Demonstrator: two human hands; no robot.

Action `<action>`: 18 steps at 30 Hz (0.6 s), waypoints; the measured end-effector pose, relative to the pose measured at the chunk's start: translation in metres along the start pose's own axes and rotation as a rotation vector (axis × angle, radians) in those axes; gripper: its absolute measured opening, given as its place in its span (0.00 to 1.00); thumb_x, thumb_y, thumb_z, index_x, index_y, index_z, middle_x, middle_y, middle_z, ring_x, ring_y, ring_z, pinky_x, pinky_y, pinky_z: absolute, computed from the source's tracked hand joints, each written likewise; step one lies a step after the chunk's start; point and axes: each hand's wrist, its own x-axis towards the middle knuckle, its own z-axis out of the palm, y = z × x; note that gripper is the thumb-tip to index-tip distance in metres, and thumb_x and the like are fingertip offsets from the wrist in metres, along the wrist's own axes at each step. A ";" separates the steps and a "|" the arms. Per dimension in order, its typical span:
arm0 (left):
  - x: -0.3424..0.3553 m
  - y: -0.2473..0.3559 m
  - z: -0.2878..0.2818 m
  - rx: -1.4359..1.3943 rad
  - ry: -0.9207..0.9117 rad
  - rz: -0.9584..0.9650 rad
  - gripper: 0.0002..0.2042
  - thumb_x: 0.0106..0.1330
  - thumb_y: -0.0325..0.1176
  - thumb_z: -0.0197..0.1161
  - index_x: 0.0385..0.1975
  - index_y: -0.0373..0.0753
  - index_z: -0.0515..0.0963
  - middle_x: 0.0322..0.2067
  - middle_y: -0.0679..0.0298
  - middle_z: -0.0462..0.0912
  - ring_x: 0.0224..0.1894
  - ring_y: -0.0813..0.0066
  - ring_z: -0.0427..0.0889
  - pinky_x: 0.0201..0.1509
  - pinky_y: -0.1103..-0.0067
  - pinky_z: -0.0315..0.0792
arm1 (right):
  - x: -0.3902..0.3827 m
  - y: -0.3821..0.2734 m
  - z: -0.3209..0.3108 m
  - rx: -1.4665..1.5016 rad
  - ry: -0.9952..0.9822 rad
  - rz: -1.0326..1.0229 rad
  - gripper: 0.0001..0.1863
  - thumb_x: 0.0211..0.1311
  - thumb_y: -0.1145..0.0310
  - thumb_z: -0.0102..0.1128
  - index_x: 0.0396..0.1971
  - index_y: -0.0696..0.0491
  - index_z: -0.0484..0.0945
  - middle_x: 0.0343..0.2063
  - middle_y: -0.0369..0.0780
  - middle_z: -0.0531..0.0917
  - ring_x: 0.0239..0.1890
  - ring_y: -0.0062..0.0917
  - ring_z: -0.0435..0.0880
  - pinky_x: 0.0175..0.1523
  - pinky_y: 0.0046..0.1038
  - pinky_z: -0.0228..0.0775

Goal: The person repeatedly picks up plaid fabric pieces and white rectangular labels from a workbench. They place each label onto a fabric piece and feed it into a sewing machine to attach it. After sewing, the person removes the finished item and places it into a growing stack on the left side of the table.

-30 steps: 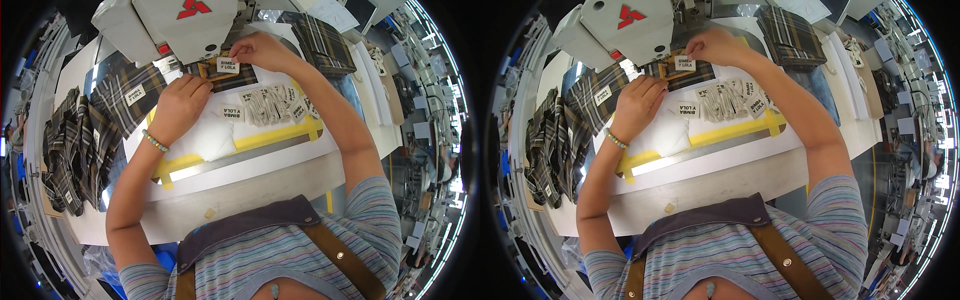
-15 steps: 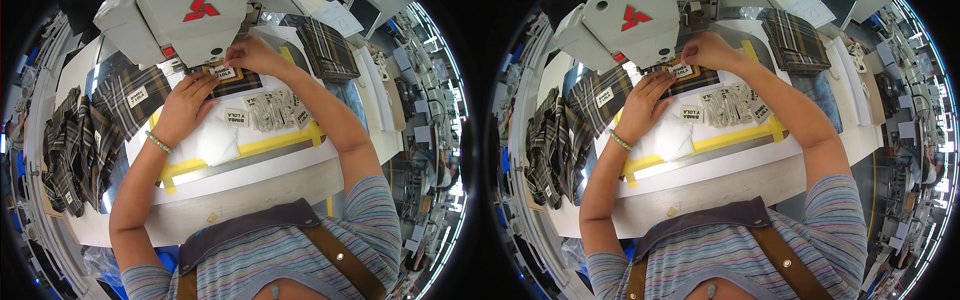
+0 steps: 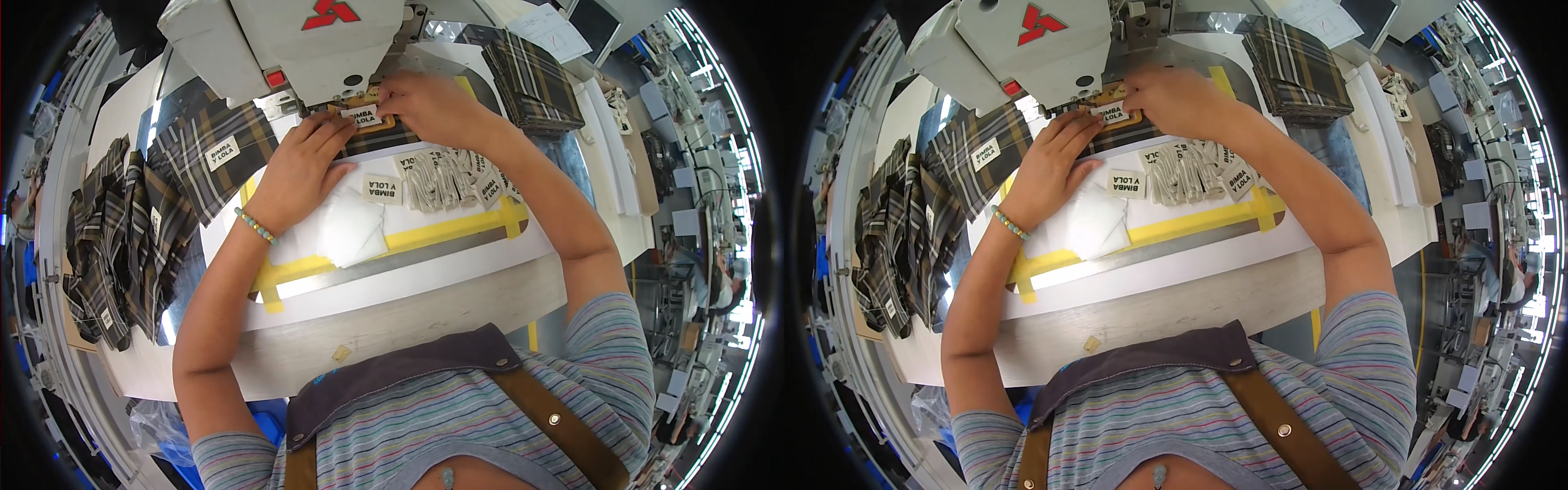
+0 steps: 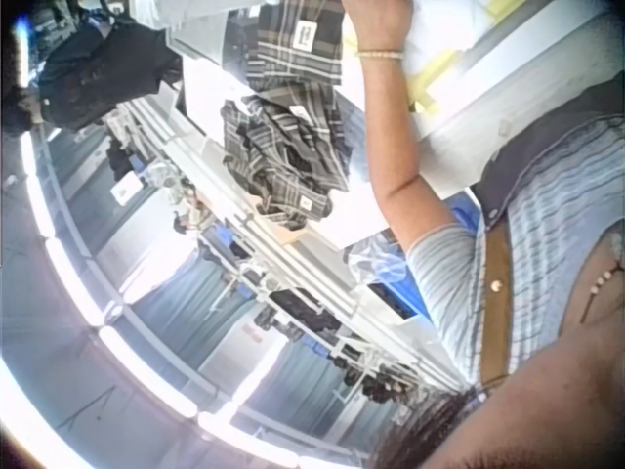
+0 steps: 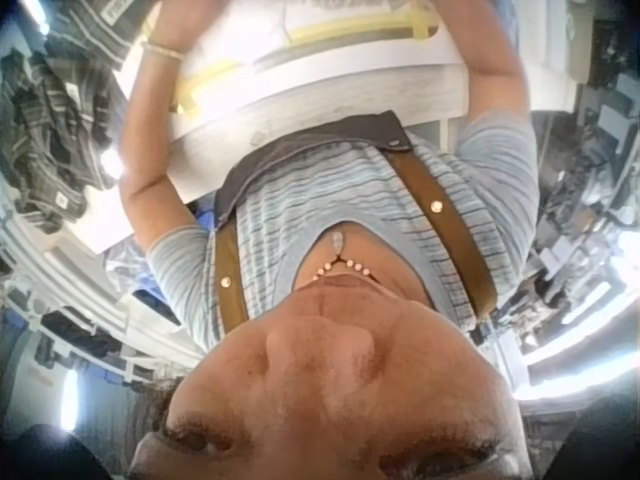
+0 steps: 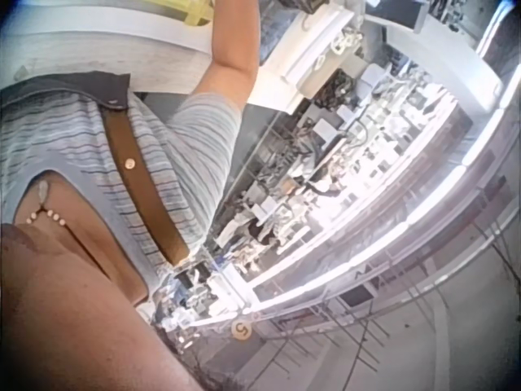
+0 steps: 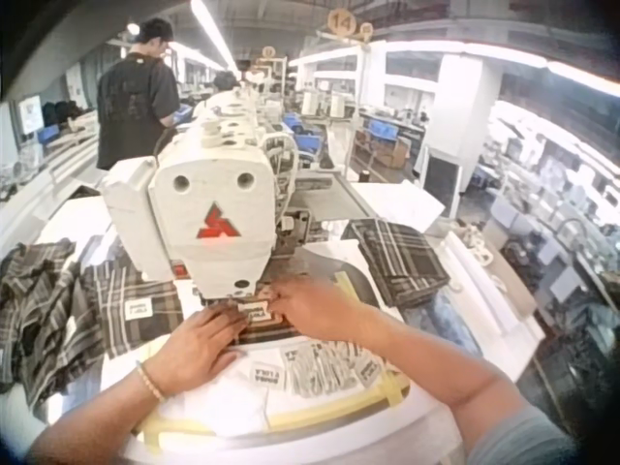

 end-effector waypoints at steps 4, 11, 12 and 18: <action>0.000 0.000 0.000 -0.010 0.001 -0.007 0.26 0.71 0.37 0.67 0.67 0.34 0.75 0.67 0.55 0.78 0.74 0.52 0.70 0.79 0.62 0.66 | 0.000 -0.002 -0.001 -0.153 -0.009 -0.162 0.11 0.59 0.76 0.65 0.41 0.51 0.89 0.45 0.35 0.87 0.51 0.33 0.85 0.54 0.36 0.82; -0.002 -0.002 0.002 -0.025 0.073 -0.006 0.22 0.71 0.36 0.68 0.63 0.35 0.79 0.63 0.55 0.81 0.71 0.53 0.74 0.75 0.63 0.70 | 0.007 -0.016 0.006 -0.132 -0.049 -0.143 0.15 0.59 0.78 0.64 0.46 0.54 0.87 0.48 0.38 0.88 0.54 0.36 0.85 0.61 0.37 0.80; -0.003 -0.001 0.001 -0.036 0.088 -0.019 0.21 0.71 0.35 0.69 0.62 0.36 0.80 0.62 0.55 0.82 0.69 0.53 0.76 0.73 0.63 0.72 | 0.008 -0.017 0.009 -0.103 -0.042 -0.148 0.16 0.59 0.79 0.63 0.47 0.54 0.87 0.49 0.39 0.88 0.55 0.37 0.85 0.63 0.38 0.80; -0.006 -0.001 -0.003 -0.086 0.174 -0.141 0.16 0.67 0.29 0.71 0.54 0.36 0.83 0.53 0.56 0.86 0.61 0.54 0.82 0.66 0.64 0.77 | 0.005 -0.012 0.029 0.064 0.052 -0.189 0.20 0.63 0.78 0.60 0.55 0.55 0.87 0.60 0.40 0.87 0.63 0.37 0.82 0.68 0.36 0.78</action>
